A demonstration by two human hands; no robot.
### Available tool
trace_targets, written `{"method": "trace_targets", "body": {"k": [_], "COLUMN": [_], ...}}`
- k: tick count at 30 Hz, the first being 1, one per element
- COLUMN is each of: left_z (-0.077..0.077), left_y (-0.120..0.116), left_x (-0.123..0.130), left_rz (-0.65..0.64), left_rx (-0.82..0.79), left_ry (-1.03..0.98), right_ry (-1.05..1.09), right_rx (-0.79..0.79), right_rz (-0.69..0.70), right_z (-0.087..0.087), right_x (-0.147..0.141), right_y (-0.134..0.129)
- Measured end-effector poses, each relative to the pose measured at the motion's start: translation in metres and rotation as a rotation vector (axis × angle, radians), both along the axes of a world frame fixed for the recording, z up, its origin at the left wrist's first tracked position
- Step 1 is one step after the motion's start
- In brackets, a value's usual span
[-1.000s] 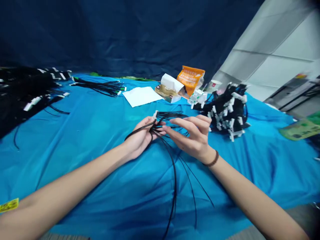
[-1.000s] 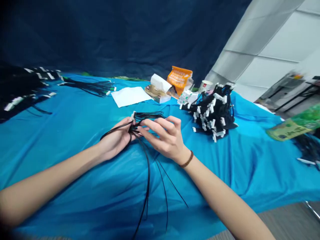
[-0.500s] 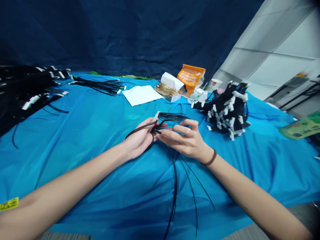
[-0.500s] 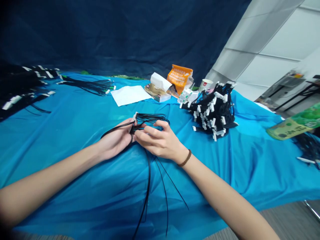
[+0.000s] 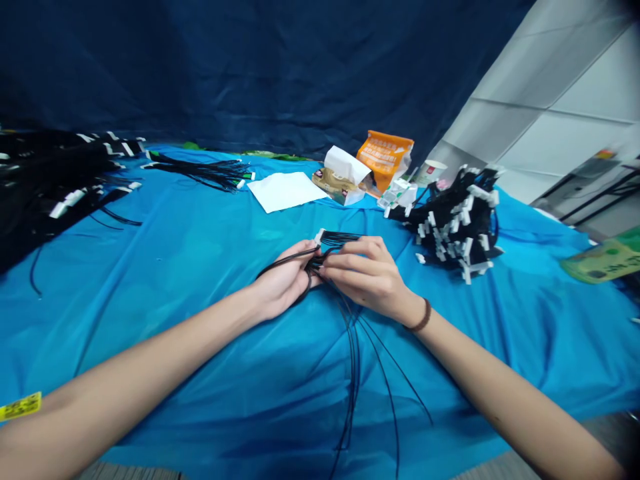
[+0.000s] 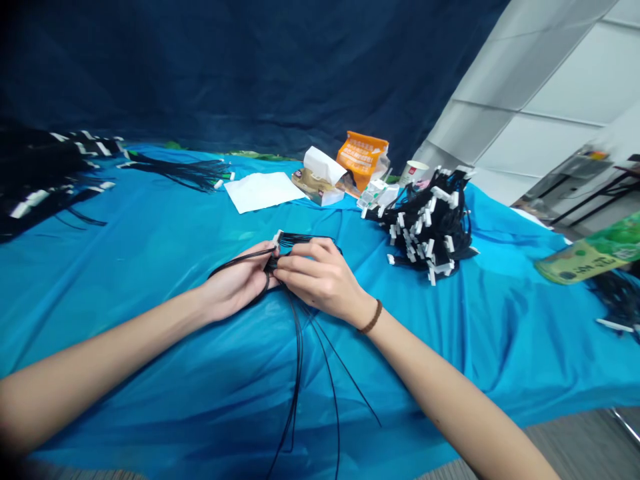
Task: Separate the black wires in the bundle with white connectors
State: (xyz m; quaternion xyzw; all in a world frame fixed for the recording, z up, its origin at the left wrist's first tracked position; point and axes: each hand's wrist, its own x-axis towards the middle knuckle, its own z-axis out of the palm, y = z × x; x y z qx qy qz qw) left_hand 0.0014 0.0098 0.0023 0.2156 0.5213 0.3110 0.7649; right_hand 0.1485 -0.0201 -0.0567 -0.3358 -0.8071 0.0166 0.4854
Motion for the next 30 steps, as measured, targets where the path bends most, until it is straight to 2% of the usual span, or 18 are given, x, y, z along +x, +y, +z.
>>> {"method": "trace_targets", "body": {"k": [3,7,9,11,13,15,18,21,23,30], "left_z": [-0.002,-0.004,-0.004,-0.004,-0.004,-0.004,-0.006,-0.008,-0.009,-0.007], "left_y": [0.001,0.003,0.003,0.002,0.001,0.0,-0.002,-0.004,-0.005,-0.005], "left_x": [-0.002,-0.003,-0.004,-0.004,-0.004,-0.005,-0.006,-0.007,-0.007,-0.006], "left_rz": [-0.013,-0.008,-0.002,-0.002,0.002,0.004,-0.014,-0.04,-0.054,-0.081], "left_rx": [0.023,-0.003,-0.002,0.01,0.03,0.062,0.131,0.225,0.278,0.335], "left_ry": [0.023,0.086,0.099,0.097,0.094,0.095,0.1,0.08,0.078,0.106], "right_ry": [0.351,1.043,1.266,1.325,1.315,1.22,0.818,0.41,0.275,0.208], "right_rx": [-0.322,-0.695,-0.791,-0.807,-0.759,-0.648,-0.42,-0.251,-0.201,-0.23], "right_rz": [0.124,0.176,0.128,0.045,-0.091,-0.276,-0.473,-0.446,-0.405,-0.336], "right_z": [0.004,0.007,0.006,0.003,0.0,0.001,0.008,0.016,0.018,0.015], "right_x": [0.0,0.007,0.015,0.025,0.031,0.032,0.023,0.007,-0.001,-0.009], "right_y": [0.001,0.008,0.014,0.019,0.022,0.019,0.009,-0.001,-0.005,-0.007]}}
